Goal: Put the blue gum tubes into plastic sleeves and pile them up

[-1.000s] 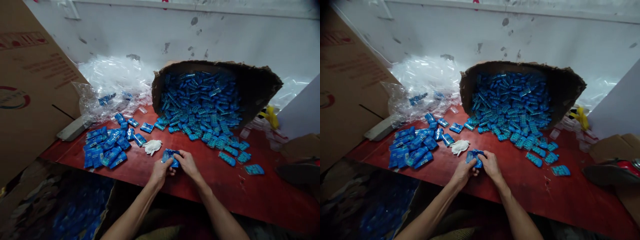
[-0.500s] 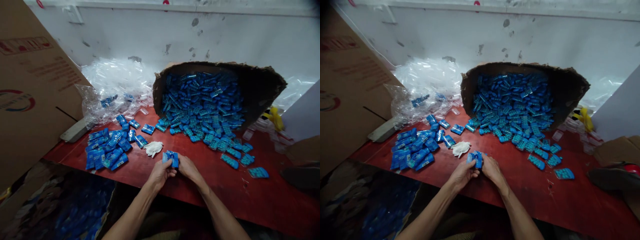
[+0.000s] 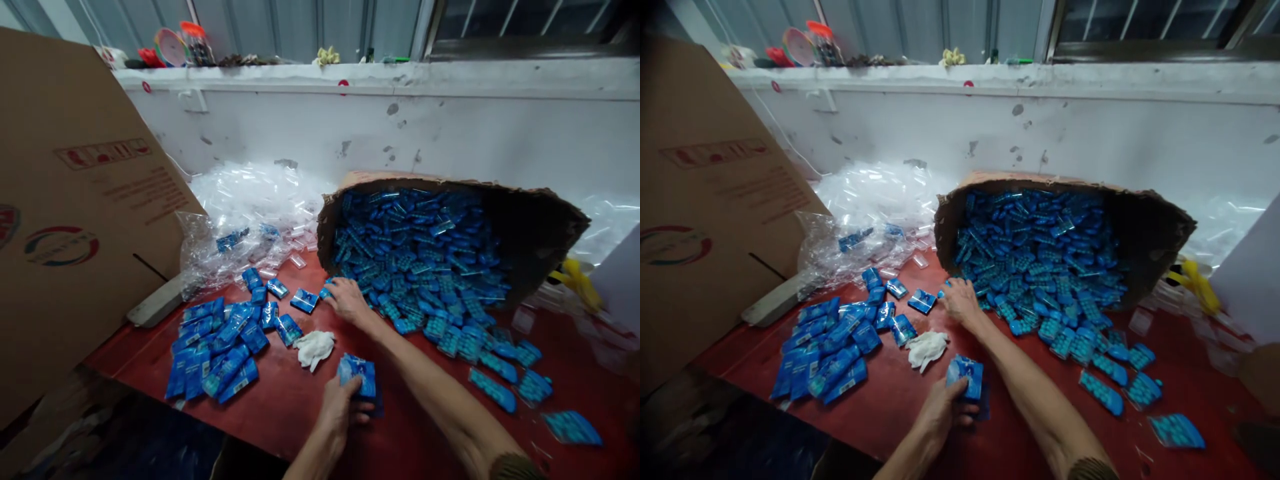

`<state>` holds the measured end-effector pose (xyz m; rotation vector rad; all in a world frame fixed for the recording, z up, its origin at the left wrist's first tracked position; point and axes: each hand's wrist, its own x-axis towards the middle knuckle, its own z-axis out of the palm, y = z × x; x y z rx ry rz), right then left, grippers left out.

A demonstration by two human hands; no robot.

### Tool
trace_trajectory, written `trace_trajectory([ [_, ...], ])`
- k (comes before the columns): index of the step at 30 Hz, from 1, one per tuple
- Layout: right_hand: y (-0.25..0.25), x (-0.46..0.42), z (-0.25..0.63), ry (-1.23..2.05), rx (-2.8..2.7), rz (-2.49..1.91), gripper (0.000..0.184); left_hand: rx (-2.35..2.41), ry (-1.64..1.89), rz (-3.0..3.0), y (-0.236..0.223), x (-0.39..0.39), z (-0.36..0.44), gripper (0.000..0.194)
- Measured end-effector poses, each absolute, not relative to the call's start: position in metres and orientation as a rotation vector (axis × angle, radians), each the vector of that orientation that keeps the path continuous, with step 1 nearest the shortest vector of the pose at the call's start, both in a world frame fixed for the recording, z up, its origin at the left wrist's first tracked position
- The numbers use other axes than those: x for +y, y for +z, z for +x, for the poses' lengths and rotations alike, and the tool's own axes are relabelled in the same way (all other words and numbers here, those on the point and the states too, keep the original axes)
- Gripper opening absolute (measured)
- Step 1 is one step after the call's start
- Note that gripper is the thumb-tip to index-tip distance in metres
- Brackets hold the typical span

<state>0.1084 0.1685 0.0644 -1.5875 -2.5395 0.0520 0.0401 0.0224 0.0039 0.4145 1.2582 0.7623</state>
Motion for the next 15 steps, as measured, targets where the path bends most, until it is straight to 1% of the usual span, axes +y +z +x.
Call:
trace_trajectory([
  [3, 0.053, 0.198, 0.091, 0.073, -2.620, -1.503, 0.034, 1.248, 0.776, 0.395, 0.000, 0.022, 0.038, 0.030],
  [5, 0.042, 0.201, 0.091, 0.105, -2.660, -1.479, 0.032, 1.229, 0.786, 0.392, 0.001, 0.021, 0.037, 0.030],
  [11, 0.023, 0.155, 0.133, 0.194, -2.698, -1.500, 0.027, 1.138, 0.843, 0.359, 0.006, 0.020, 0.037, 0.027],
  [15, 0.021, 0.120, 0.165, 0.155, -2.697, -1.527, 0.026, 1.141, 0.854, 0.338, 0.005, 0.020, 0.037, 0.026],
])
